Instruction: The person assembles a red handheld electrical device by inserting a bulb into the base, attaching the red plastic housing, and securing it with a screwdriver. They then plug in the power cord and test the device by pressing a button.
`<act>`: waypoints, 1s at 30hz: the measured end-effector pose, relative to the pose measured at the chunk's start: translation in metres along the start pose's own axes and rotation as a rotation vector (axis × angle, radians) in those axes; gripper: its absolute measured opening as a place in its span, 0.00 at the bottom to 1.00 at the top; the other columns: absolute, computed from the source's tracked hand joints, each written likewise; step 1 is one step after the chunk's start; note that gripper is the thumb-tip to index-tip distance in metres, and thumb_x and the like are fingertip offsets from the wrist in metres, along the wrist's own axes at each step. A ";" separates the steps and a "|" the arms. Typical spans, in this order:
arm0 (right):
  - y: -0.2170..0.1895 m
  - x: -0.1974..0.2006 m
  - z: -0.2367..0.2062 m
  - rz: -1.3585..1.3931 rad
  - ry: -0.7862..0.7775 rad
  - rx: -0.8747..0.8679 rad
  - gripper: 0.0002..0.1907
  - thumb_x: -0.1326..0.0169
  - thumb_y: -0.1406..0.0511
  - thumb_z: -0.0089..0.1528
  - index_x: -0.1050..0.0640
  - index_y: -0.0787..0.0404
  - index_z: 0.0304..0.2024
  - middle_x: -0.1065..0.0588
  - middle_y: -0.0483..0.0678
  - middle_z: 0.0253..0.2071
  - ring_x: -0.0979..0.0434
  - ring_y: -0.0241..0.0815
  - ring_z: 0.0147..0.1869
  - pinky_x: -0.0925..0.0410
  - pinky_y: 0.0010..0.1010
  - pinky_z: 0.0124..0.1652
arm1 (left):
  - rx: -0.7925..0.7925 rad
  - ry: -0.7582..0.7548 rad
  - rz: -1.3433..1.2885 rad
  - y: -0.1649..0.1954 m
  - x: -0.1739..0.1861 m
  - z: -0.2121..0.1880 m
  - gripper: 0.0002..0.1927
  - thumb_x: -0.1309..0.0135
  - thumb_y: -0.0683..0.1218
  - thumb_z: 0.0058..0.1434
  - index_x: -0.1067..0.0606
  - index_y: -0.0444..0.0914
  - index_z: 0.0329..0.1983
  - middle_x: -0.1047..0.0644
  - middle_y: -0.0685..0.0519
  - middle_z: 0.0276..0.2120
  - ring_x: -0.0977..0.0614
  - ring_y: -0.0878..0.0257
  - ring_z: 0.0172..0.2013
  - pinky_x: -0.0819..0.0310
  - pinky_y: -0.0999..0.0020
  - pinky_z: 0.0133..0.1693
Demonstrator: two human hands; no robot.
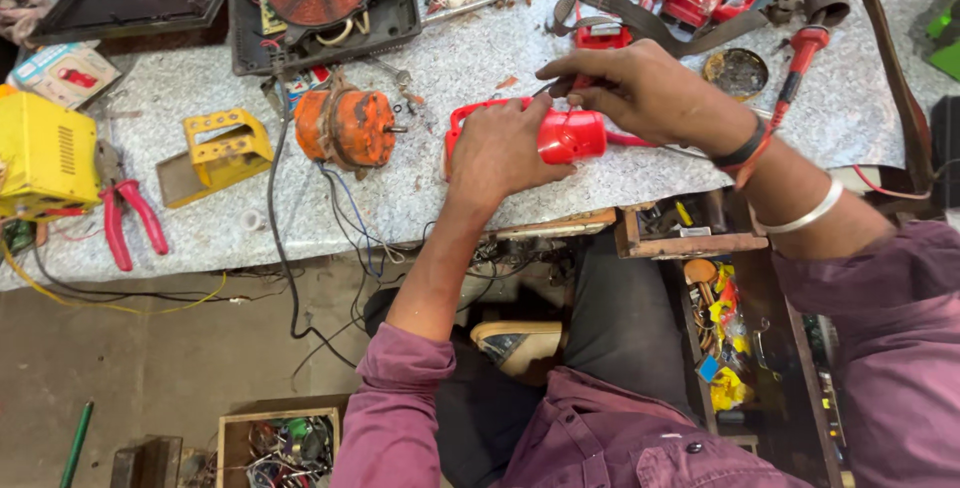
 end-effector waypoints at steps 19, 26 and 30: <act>0.001 -0.021 -0.003 -0.088 0.255 -0.181 0.14 0.41 0.67 0.69 0.24 0.60 0.57 0.20 0.54 0.33 0.17 0.50 0.34 0.27 0.38 0.36 | -0.007 -0.021 -0.014 -0.003 -0.003 0.002 0.50 0.33 0.73 0.42 0.29 0.38 0.60 0.20 0.43 0.42 0.17 0.47 0.43 0.24 0.50 0.45; -0.009 -0.024 0.011 -0.256 0.095 -0.083 0.38 0.41 0.67 0.66 0.39 0.59 0.77 0.22 0.56 0.31 0.22 0.58 0.32 0.30 0.48 0.36 | -0.005 -0.043 -0.008 -0.003 -0.003 0.001 0.50 0.33 0.72 0.43 0.30 0.38 0.61 0.20 0.43 0.42 0.18 0.47 0.44 0.25 0.49 0.45; 0.002 -0.007 0.017 -0.055 -0.124 0.080 0.40 0.46 0.72 0.62 0.38 0.54 0.77 0.21 0.56 0.36 0.21 0.56 0.35 0.29 0.47 0.38 | 0.022 -0.060 -0.014 -0.004 -0.004 0.001 0.49 0.33 0.72 0.43 0.30 0.38 0.61 0.20 0.44 0.44 0.18 0.48 0.44 0.24 0.51 0.47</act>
Point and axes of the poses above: each hand's wrist, its own z-axis towards the middle knuckle, its own x-axis out of the back of the hand, y = z × x, the point moved 5 cm from there along z, towards the middle knuckle
